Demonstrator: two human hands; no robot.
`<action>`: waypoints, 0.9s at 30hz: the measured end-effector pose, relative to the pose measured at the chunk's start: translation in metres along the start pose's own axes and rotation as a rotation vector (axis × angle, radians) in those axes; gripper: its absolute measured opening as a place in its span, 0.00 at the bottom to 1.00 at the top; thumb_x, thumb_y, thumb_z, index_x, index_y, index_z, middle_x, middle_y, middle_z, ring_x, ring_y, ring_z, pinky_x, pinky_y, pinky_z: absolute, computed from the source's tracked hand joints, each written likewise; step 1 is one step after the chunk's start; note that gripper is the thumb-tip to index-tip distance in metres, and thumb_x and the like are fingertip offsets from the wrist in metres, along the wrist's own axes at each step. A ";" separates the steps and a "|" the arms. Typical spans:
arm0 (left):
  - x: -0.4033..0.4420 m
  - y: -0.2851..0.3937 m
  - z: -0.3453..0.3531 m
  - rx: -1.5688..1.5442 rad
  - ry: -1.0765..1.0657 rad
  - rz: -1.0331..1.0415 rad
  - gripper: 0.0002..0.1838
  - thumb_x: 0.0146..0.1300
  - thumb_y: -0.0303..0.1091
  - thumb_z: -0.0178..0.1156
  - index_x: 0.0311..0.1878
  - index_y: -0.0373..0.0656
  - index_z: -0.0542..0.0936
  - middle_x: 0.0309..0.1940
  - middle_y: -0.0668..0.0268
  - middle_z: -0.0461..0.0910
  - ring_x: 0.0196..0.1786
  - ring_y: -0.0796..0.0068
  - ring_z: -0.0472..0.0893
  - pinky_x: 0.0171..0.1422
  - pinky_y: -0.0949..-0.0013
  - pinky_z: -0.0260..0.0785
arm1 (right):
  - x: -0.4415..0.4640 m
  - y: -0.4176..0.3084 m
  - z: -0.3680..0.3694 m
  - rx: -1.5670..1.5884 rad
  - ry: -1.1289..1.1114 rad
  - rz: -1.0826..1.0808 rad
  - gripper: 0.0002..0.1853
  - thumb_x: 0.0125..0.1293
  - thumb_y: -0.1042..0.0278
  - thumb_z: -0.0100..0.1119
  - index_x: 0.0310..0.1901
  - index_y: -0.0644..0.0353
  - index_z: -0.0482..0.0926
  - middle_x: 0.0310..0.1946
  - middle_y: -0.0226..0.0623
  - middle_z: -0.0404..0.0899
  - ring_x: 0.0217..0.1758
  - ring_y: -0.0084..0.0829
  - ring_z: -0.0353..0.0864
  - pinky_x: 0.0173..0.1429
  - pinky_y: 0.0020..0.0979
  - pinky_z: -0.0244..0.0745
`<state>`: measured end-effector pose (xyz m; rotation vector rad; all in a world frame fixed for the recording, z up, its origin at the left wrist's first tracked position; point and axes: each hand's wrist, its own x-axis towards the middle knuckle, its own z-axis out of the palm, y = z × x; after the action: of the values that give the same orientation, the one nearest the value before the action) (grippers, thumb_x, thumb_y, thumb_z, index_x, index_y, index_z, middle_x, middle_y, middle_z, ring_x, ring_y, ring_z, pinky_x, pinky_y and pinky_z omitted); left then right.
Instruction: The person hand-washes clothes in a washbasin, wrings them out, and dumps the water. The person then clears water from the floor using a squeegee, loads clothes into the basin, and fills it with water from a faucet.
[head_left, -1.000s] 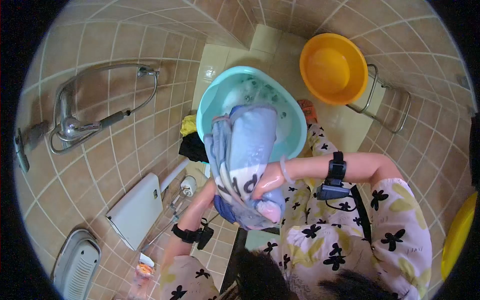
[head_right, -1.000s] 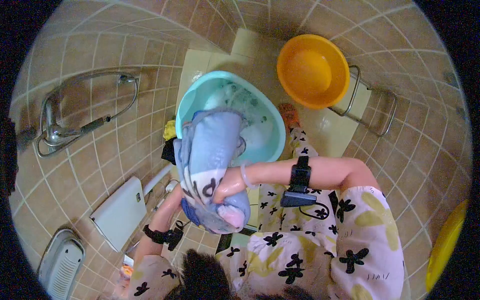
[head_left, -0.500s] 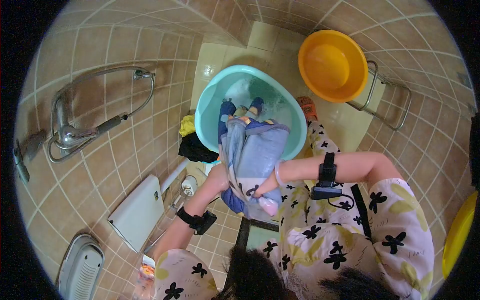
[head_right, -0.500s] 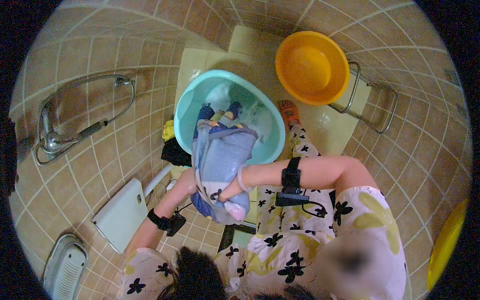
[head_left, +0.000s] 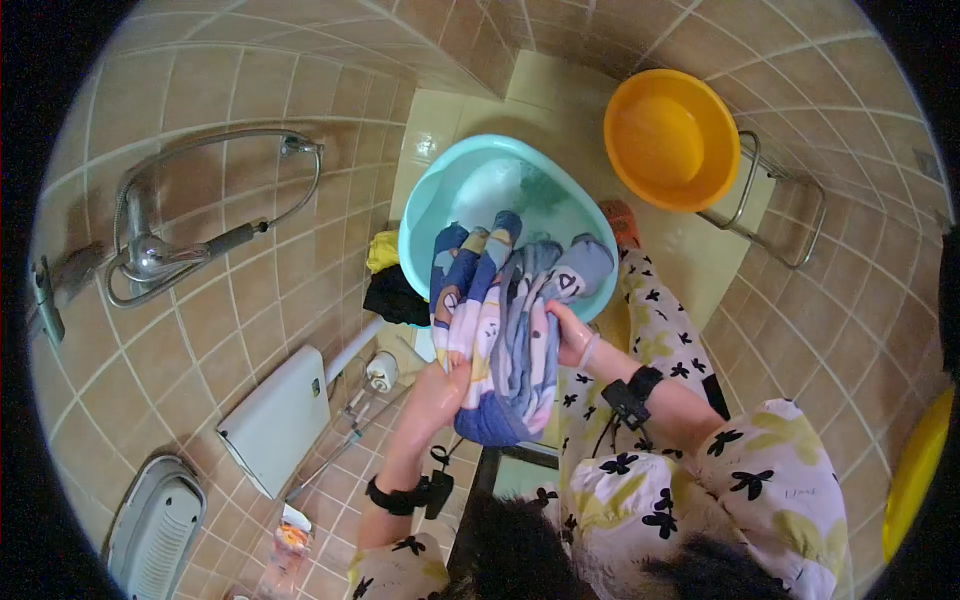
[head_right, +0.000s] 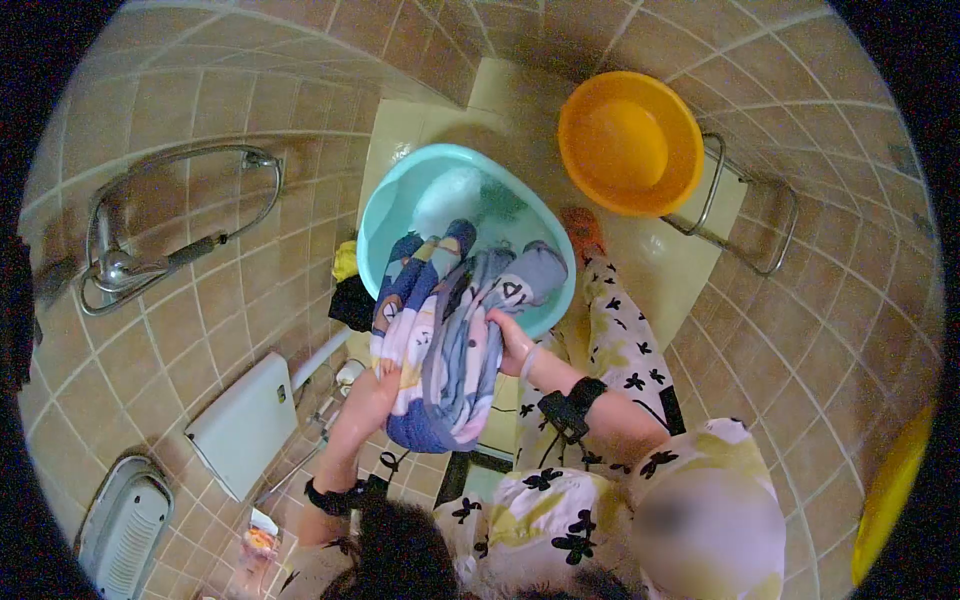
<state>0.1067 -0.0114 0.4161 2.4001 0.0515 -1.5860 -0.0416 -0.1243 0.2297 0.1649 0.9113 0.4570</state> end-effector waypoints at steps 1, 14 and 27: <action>0.002 -0.007 0.007 -0.068 0.071 0.077 0.21 0.58 0.46 0.48 0.33 0.33 0.76 0.21 0.56 0.77 0.24 0.65 0.77 0.28 0.64 0.66 | 0.005 0.006 -0.004 0.139 -0.046 -0.089 0.22 0.58 0.53 0.47 0.47 0.62 0.72 0.42 0.40 0.77 0.43 0.37 0.75 0.53 0.37 0.69; -0.072 -0.053 0.064 0.271 0.045 0.195 0.23 0.52 0.45 0.56 0.46 0.38 0.73 0.31 0.49 0.78 0.36 0.48 0.78 0.42 0.55 0.70 | 0.048 0.038 0.001 0.063 -0.072 -0.238 0.21 0.53 0.54 0.53 0.39 0.65 0.75 0.29 0.37 0.78 0.32 0.30 0.78 0.41 0.36 0.75; 0.043 -0.193 0.094 -1.630 -0.414 0.076 0.46 0.55 0.71 0.31 0.65 0.40 0.52 0.64 0.58 0.55 0.65 0.55 0.57 0.67 0.53 0.49 | -0.051 0.002 -0.018 -0.241 -0.203 0.071 0.19 0.51 0.57 0.55 0.36 0.65 0.74 0.29 0.36 0.77 0.31 0.30 0.77 0.38 0.35 0.74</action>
<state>0.0065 0.1474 0.3039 0.7912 0.7877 -1.1074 -0.0829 -0.1463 0.2559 0.0226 0.6471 0.6010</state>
